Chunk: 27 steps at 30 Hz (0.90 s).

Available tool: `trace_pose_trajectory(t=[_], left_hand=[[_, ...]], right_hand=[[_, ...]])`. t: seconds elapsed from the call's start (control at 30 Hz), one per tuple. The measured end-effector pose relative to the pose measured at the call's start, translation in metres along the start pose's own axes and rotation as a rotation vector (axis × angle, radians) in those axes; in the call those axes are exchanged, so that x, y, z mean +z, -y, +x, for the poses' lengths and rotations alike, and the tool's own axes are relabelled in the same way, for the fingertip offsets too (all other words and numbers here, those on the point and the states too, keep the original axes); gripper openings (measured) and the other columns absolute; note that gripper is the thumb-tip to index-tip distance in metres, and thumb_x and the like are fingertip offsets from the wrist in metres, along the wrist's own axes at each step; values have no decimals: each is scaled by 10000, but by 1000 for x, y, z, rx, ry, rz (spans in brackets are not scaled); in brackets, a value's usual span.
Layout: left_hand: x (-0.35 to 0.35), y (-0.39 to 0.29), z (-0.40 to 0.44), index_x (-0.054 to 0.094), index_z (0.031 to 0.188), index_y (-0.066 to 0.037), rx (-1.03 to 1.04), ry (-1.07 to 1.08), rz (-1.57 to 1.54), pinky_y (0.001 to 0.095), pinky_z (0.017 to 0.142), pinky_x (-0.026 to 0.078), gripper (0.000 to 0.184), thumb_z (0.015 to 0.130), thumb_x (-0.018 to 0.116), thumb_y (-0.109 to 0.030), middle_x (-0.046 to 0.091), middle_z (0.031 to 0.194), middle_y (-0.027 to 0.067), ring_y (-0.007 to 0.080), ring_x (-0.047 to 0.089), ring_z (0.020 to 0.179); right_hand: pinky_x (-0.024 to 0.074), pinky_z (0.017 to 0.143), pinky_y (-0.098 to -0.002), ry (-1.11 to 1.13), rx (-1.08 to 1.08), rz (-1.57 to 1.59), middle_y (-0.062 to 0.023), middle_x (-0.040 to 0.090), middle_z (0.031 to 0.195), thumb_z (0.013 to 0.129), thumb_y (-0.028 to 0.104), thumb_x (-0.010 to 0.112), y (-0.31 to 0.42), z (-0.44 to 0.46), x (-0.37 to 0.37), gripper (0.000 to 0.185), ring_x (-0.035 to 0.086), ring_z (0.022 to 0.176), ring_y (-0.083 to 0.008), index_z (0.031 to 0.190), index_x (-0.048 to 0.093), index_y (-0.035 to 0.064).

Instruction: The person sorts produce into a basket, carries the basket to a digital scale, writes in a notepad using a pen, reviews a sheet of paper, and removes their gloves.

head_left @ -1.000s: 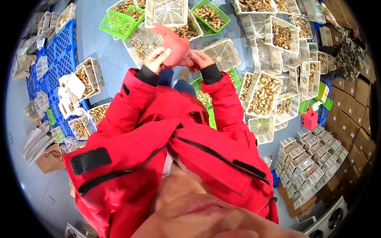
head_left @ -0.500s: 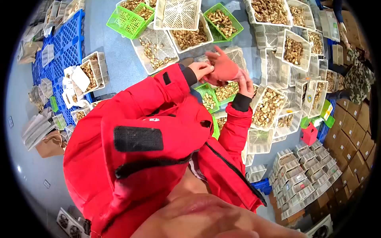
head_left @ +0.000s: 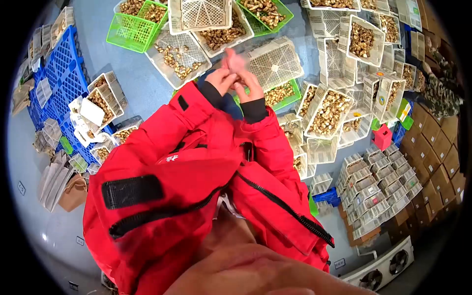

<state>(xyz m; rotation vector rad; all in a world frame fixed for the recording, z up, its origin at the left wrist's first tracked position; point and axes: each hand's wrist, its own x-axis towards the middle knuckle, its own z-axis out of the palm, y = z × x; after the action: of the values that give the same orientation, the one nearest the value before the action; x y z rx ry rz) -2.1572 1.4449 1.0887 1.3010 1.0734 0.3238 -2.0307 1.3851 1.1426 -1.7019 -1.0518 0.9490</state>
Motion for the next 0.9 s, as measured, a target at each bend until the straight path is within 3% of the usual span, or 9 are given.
trace_pose_trajectory(t=[0.07,0.13,0.3,0.4,0.57,0.67,0.8,0.83,0.9], left_hand=[[-18,-12,3,596,895,-16,-72,64,10,284,603,454,230,839,477,-204,607,738,110,165,593,683],[-23,-16,9,592,886,-8,-145,47,-174,256,589,442,248,863,461,-218,593,707,63,111,566,664],[-29,-12,19,575,951,4,-161,125,-212,198,605,433,251,882,467,-212,586,787,5,58,524,682],[-25,-20,22,566,973,1,-202,92,-481,195,600,438,254,885,461,-213,587,805,17,64,531,690],[-27,7,35,600,818,4,-169,-23,96,253,559,448,395,759,606,-387,599,681,90,133,582,610],[-30,-10,31,598,842,12,-279,35,-472,250,597,486,275,837,514,-250,616,716,96,140,619,648],[-35,-14,39,612,906,-48,-140,112,-98,279,625,487,216,832,426,-132,622,759,117,184,631,689],[-29,15,42,608,959,-87,91,-13,334,314,656,468,233,814,430,-124,617,744,101,213,612,725],[-26,-4,50,578,1019,-72,144,128,-125,330,689,447,257,813,436,-130,601,769,111,230,579,732]], right_hand=[[450,758,-288,18,13,246,-115,557,1002,775,18,516,-7,6,2,244,551,900,-211,1016,543,-3],[456,718,-235,-50,362,653,-72,568,966,837,62,483,-3,11,5,248,555,843,-126,1069,514,-18],[462,626,-248,-171,453,257,-78,586,860,790,143,592,-9,39,9,257,571,735,-120,985,548,-18],[458,563,-263,-108,307,113,-79,583,791,771,162,619,-24,46,15,187,566,637,-122,848,588,-6],[451,564,-290,-36,109,-79,-115,553,753,744,118,602,-10,48,19,124,564,621,-221,811,583,16],[451,627,-305,-95,219,31,-112,561,794,723,76,604,-10,46,18,134,558,698,-240,842,575,22],[418,789,-354,-209,-289,-266,-110,574,880,696,-9,582,23,55,12,191,549,815,-299,884,560,14],[423,779,-363,-130,-430,-213,-110,577,888,676,-31,583,19,55,17,201,552,820,-290,870,563,16],[429,758,-368,-63,-489,-172,-113,570,861,667,-38,588,33,55,26,201,549,816,-297,857,566,21]])
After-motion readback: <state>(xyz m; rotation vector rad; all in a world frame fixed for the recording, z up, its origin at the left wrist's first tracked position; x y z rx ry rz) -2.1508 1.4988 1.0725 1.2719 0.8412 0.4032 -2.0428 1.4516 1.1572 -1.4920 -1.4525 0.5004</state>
